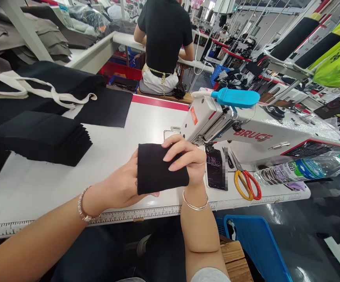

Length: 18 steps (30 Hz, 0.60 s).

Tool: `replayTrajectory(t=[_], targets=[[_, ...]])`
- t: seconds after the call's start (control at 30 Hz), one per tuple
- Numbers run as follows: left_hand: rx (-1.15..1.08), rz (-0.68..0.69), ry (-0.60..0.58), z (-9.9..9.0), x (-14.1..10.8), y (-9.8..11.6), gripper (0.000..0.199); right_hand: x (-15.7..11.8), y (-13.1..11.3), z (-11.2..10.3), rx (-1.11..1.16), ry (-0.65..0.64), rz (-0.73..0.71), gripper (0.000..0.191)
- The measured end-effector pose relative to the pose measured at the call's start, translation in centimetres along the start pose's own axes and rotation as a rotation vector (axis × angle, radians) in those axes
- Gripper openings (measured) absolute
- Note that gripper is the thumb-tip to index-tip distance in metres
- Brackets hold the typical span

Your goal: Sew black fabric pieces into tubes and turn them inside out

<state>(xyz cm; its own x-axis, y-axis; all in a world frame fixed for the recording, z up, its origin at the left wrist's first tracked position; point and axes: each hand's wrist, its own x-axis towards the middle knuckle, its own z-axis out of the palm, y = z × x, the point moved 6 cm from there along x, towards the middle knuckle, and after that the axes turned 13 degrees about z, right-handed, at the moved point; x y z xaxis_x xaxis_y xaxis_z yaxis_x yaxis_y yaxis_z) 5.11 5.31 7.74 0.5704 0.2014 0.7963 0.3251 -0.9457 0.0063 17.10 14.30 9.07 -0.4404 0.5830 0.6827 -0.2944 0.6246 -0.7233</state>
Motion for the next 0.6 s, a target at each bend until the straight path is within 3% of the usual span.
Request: replayTrajectory(t=[0.13,0.37,0.6], targets=[[-0.024,-0.007,-0.022,0.01,0.13,0.00,0.016,0.13,0.12,0.06,0.089,-0.013,-0.017,0.018],[-0.092,-0.138,-0.053,0.08,0.26,-0.51,0.024,-0.12,0.26,-0.06,0.073,0.025,0.039,0.015],[-0.064,-0.115,-0.101,0.34,0.10,-0.27,0.023,0.33,-0.11,0.24,0.102,-0.002,-0.033,0.015]])
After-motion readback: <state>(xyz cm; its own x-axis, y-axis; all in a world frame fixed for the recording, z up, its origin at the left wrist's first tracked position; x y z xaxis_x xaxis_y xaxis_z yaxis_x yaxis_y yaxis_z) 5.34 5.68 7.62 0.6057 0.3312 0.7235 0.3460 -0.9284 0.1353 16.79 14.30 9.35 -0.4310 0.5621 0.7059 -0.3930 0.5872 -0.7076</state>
